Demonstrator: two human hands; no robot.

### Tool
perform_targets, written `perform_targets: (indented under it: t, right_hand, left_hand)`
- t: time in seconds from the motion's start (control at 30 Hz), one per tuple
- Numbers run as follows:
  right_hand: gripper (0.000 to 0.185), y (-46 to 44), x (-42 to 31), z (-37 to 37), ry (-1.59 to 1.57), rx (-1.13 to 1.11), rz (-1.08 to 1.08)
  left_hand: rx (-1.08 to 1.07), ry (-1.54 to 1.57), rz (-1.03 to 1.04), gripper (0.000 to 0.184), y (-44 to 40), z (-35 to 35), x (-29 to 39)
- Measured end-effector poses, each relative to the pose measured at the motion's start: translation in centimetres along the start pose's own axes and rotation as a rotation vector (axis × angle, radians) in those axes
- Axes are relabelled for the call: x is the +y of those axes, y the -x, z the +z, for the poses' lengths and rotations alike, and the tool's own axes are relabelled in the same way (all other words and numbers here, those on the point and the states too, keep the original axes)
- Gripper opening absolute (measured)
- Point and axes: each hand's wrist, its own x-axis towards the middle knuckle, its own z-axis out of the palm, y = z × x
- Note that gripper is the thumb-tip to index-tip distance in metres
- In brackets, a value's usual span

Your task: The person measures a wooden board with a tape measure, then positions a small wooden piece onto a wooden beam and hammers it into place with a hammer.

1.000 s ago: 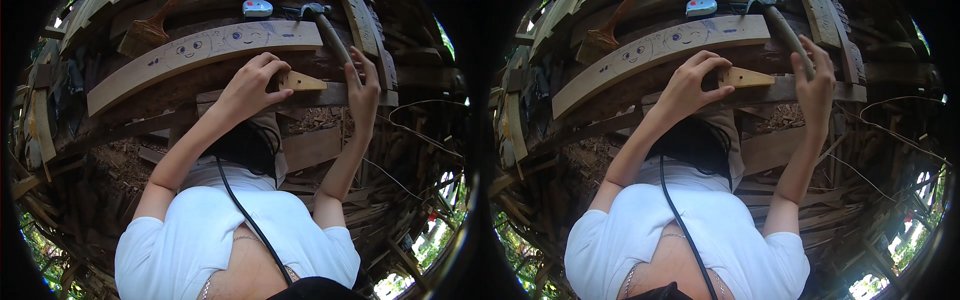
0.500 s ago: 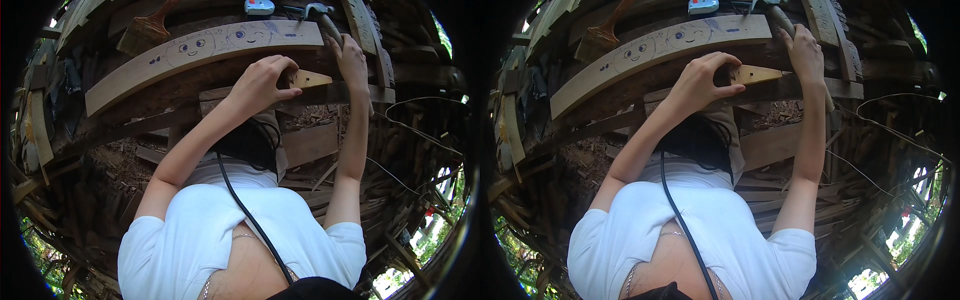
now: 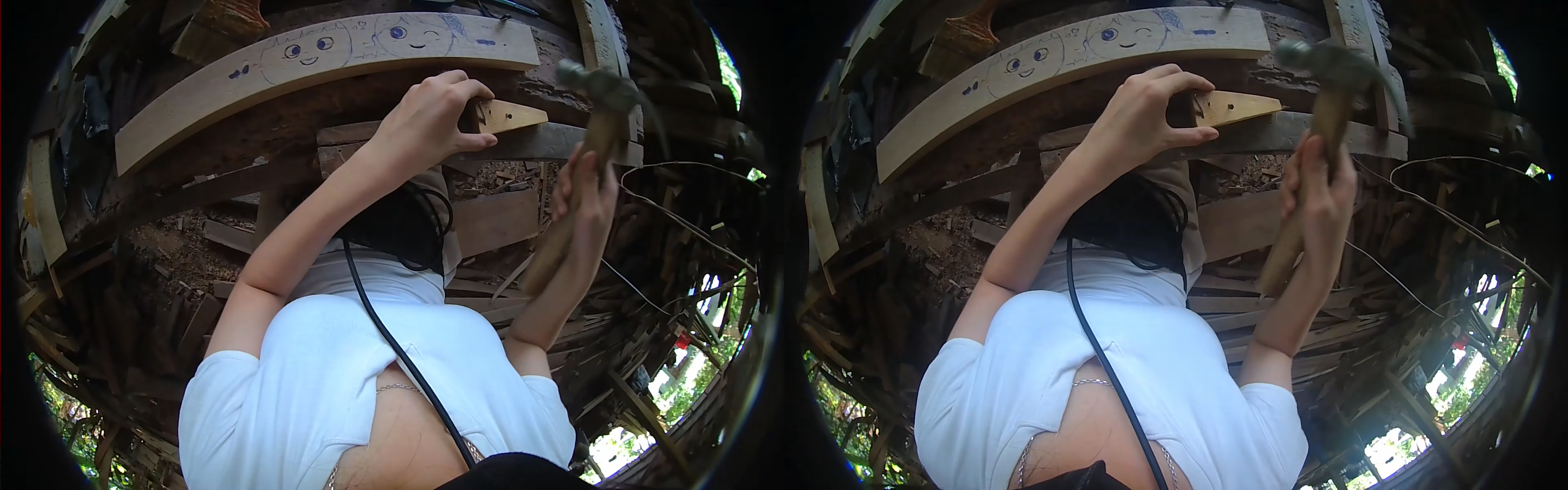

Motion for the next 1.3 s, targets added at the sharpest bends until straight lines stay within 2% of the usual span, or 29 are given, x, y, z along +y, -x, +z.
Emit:
perform_targets:
  t: [0.13,0.2,0.23,0.4,0.53,0.6,0.63,0.7,0.83,0.9,0.93,1.0,1.07,1.17,1.23,1.3]
  right_hand:
    - [0.036,2.2,2.5,0.5,0.168,-0.051,0.025]
    - [0.039,3.2,3.1,1.2,0.099,0.040,-0.153]
    - [0.039,3.7,3.3,1.8,0.063,0.075,-0.176]
    - [0.039,4.2,4.4,2.3,0.221,-0.009,-0.016]
    - [0.037,4.4,5.3,2.3,0.158,0.049,-0.138]
    - [0.039,4.5,5.8,2.5,0.030,0.058,-0.236]
    - [0.039,4.4,5.7,2.3,0.031,0.059,-0.236]
    - [0.040,4.3,5.4,1.6,0.204,-0.058,0.014]
    - [0.040,4.8,5.0,1.6,0.209,0.020,-0.108]
    - [0.039,4.8,4.9,2.2,-0.011,0.119,-0.217]
    - [0.039,4.8,5.0,2.1,-0.013,0.123,-0.220]
    - [0.039,4.7,5.3,1.6,0.156,-0.019,-0.050]
    - [0.040,4.6,5.7,0.8,0.221,-0.091,-0.020]
    - [0.041,5.0,5.0,0.9,0.155,-0.019,-0.113]
    - [0.045,5.1,4.4,1.1,0.033,0.110,-0.311]
    - [0.047,5.2,4.6,0.7,0.032,0.139,-0.342]
  left_hand:
    - [0.029,0.021,-0.059,0.042,0.3,0.5,0.4]
    - [0.054,0.037,-0.043,0.042,0.3,0.8,0.1]
    - [0.080,0.047,-0.017,0.042,0.4,0.8,0.0]
    - [0.058,0.083,-0.018,0.041,0.2,0.7,-0.1]
    - [0.066,0.081,-0.019,0.041,0.2,0.7,0.0]
    - [0.071,0.090,-0.017,0.041,0.2,0.8,-0.2]
    - [0.076,0.098,-0.014,0.040,0.2,0.8,-0.2]
    - [0.068,0.108,-0.019,0.040,0.0,0.6,-0.2]
    - [0.065,0.092,-0.011,0.038,0.1,0.7,-0.2]
    - [0.066,0.084,-0.001,0.038,0.1,0.8,-0.3]
    - [0.073,0.072,0.011,0.038,0.1,0.8,-0.3]
    - [0.073,0.072,-0.003,0.038,0.0,0.7,-0.2]
    - [0.071,0.069,-0.011,0.038,-0.1,0.6,-0.1]
    - [0.067,0.058,0.041,0.039,0.1,0.8,0.1]
    - [0.108,0.020,0.126,0.039,0.3,1.1,1.1]
    - [0.077,-0.058,0.170,0.039,0.5,2.0,1.5]
